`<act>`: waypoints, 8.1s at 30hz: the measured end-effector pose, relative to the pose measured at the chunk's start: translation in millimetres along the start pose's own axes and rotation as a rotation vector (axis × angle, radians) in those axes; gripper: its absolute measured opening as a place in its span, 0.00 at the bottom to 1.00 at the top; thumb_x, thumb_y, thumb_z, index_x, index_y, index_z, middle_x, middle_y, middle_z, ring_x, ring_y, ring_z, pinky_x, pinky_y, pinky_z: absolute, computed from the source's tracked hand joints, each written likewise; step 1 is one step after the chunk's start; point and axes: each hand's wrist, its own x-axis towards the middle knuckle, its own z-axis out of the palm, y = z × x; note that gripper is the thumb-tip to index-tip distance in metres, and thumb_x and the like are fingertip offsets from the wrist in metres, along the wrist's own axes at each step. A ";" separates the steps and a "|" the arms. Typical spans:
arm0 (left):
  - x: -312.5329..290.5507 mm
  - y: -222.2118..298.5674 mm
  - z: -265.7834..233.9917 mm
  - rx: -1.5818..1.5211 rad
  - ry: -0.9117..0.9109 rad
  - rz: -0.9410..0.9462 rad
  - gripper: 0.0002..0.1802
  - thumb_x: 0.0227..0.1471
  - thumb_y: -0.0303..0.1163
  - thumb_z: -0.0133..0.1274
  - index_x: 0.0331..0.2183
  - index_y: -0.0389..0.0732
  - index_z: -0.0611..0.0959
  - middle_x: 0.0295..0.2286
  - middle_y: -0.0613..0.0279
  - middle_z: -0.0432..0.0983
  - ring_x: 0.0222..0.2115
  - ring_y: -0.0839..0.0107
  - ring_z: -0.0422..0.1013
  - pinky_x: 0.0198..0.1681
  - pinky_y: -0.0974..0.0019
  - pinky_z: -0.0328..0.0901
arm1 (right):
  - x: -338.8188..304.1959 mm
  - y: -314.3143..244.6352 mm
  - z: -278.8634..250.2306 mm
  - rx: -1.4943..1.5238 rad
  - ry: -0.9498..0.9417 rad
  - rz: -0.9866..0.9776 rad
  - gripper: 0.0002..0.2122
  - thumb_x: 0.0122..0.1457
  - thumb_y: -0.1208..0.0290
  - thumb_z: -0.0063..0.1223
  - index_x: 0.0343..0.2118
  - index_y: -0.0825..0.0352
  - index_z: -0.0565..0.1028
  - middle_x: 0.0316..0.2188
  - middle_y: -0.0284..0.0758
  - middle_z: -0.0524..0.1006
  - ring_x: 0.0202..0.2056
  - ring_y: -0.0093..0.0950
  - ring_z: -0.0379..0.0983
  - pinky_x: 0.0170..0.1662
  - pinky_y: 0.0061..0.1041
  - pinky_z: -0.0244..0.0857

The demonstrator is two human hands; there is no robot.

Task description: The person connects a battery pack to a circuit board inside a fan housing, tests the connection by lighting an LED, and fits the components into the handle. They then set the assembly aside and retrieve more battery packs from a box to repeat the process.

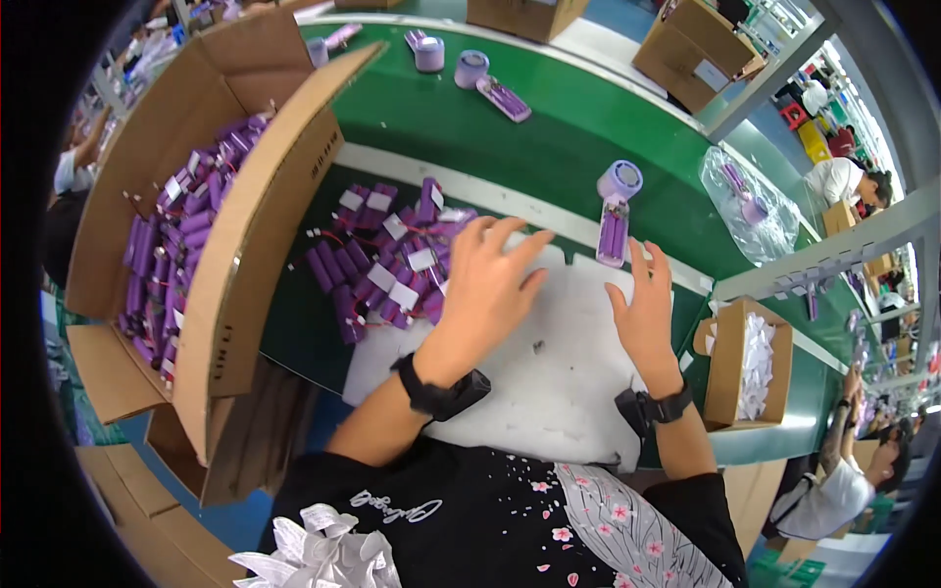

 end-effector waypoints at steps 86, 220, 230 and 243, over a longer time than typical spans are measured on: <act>-6.2 14.3 86.9 -0.801 -0.385 -0.159 0.18 0.58 0.37 0.49 0.47 0.39 0.76 0.27 0.55 0.77 0.26 0.67 0.73 0.32 0.67 0.67 | -39.0 10.6 12.4 0.815 -0.223 0.078 0.06 0.56 0.75 0.53 0.27 0.73 0.74 0.21 0.37 0.73 0.20 0.28 0.67 0.23 0.25 0.58; -5.3 15.5 79.0 -0.784 -0.303 -0.116 0.17 0.50 0.35 0.59 0.42 0.39 0.79 0.29 0.54 0.78 0.26 0.68 0.74 0.31 0.68 0.68 | -50.7 16.6 14.4 0.901 -0.332 0.241 0.06 0.57 0.75 0.49 0.29 0.73 0.72 0.20 0.38 0.76 0.22 0.25 0.73 0.27 0.24 0.65; 1.7 -3.5 70.0 -1.045 -0.286 -0.487 0.13 0.60 0.36 0.48 0.42 0.39 0.77 0.34 0.61 0.79 0.33 0.77 0.74 0.31 0.72 0.68 | -37.7 -2.2 19.8 0.776 -0.166 0.157 0.04 0.54 0.75 0.51 0.28 0.70 0.72 0.19 0.37 0.73 0.19 0.25 0.69 0.24 0.25 0.63; 4.7 -6.3 74.0 -1.156 -0.216 -0.651 0.17 0.63 0.41 0.44 0.45 0.39 0.74 0.37 0.55 0.77 0.30 0.71 0.75 0.30 0.70 0.71 | -19.6 42.2 -99.5 1.862 0.394 0.619 0.13 0.65 0.63 0.42 0.46 0.64 0.66 0.33 0.31 0.68 0.28 0.20 0.63 0.28 0.21 0.61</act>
